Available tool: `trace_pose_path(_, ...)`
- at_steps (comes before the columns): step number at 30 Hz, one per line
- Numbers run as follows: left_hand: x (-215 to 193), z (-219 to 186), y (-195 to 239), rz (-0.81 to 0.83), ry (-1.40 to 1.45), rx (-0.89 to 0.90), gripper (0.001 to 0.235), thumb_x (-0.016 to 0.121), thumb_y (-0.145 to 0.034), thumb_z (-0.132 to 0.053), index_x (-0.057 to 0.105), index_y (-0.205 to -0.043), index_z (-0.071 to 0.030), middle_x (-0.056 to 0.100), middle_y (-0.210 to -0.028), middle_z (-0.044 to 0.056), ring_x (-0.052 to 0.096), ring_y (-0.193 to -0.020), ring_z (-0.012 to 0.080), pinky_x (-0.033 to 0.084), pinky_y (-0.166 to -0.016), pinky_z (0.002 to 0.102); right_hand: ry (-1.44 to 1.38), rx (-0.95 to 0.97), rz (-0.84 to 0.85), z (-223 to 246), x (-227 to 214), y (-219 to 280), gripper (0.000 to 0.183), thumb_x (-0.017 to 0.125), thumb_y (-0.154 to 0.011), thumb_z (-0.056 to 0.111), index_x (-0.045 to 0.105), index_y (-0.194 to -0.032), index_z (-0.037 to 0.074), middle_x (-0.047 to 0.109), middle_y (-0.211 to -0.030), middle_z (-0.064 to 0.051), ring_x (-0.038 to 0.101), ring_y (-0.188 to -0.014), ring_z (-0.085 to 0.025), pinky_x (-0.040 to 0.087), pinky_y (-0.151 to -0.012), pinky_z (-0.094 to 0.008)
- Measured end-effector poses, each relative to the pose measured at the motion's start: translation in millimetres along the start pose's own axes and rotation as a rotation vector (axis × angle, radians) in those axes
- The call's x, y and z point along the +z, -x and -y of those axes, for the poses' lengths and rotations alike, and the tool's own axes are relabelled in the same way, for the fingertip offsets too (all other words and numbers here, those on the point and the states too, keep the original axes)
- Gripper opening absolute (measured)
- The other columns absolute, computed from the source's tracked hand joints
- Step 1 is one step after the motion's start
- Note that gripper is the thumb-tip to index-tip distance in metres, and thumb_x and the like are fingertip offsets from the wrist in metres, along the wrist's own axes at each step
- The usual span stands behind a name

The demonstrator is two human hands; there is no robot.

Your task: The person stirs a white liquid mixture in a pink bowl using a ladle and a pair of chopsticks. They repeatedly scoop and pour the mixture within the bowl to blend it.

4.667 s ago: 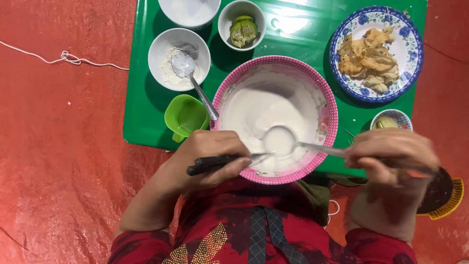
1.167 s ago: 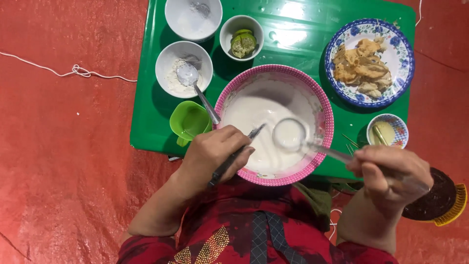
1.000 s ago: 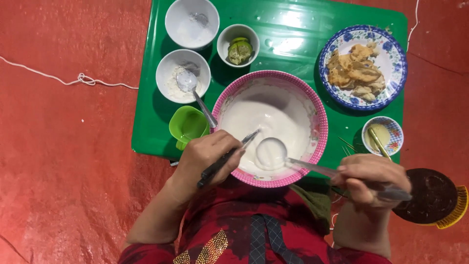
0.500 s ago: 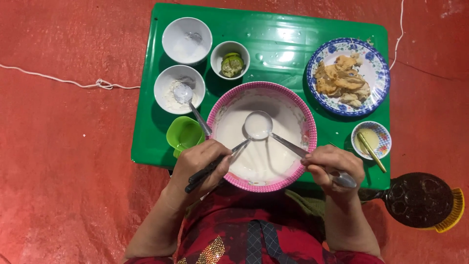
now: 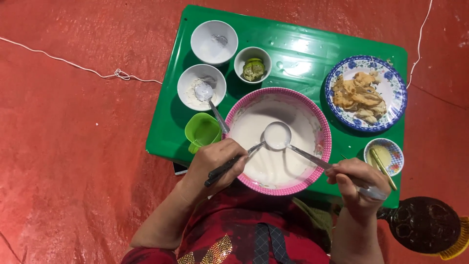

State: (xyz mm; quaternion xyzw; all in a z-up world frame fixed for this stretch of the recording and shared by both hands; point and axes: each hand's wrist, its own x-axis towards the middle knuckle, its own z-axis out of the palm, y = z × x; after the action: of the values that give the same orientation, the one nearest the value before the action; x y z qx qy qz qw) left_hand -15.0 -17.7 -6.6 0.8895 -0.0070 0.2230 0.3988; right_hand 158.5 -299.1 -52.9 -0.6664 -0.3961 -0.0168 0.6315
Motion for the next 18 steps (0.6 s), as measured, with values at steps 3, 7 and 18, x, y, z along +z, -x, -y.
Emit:
trace_pose_path(3, 1.9, 1.6, 1.6, -0.01, -0.019, 0.022, 0.015, 0.057, -0.101, -0.015, 0.063, -0.093, -0.005, 0.068, -0.084, 0.009, 0.067, -0.071, 0.0236, 0.05, -0.06, 0.034, 0.034, -0.019, 0.032, 1.9, 0.9, -0.9, 0.02, 0.063, -0.096, 0.014, 0.066, -0.098, -0.005, 0.071, -0.078, -0.016, 0.068, -0.06, -0.021, 0.056, -0.056, -0.025)
trace_pose_path(7, 2.2, 1.5, 2.0, -0.004, -0.027, 0.021, 0.015, 0.058, -0.101, -0.016, 0.063, -0.092, -0.005, 0.067, -0.084, 0.008, 0.066, -0.07, 0.023, 0.05, -0.059, 0.034, 0.013, 0.012, 0.002, 1.6, 2.0, 0.5, 0.02, 0.062, -0.098, 0.018, 0.066, -0.098, -0.002, 0.071, -0.079, -0.014, 0.067, -0.06, -0.019, 0.055, -0.057, -0.026)
trace_pose_path(18, 2.0, -1.7, 0.1, 0.014, -0.017, 0.003, 0.02, 0.055, -0.102, -0.018, 0.064, -0.092, -0.004, 0.067, -0.084, 0.009, 0.066, -0.072, 0.0233, 0.051, -0.061, 0.035, -0.035, 0.053, -0.022, -6.8, -2.7, 5.6, 0.017, 0.062, -0.098, 0.016, 0.066, -0.101, -0.001, 0.071, -0.081, -0.014, 0.067, -0.06, -0.018, 0.055, -0.057, -0.025)
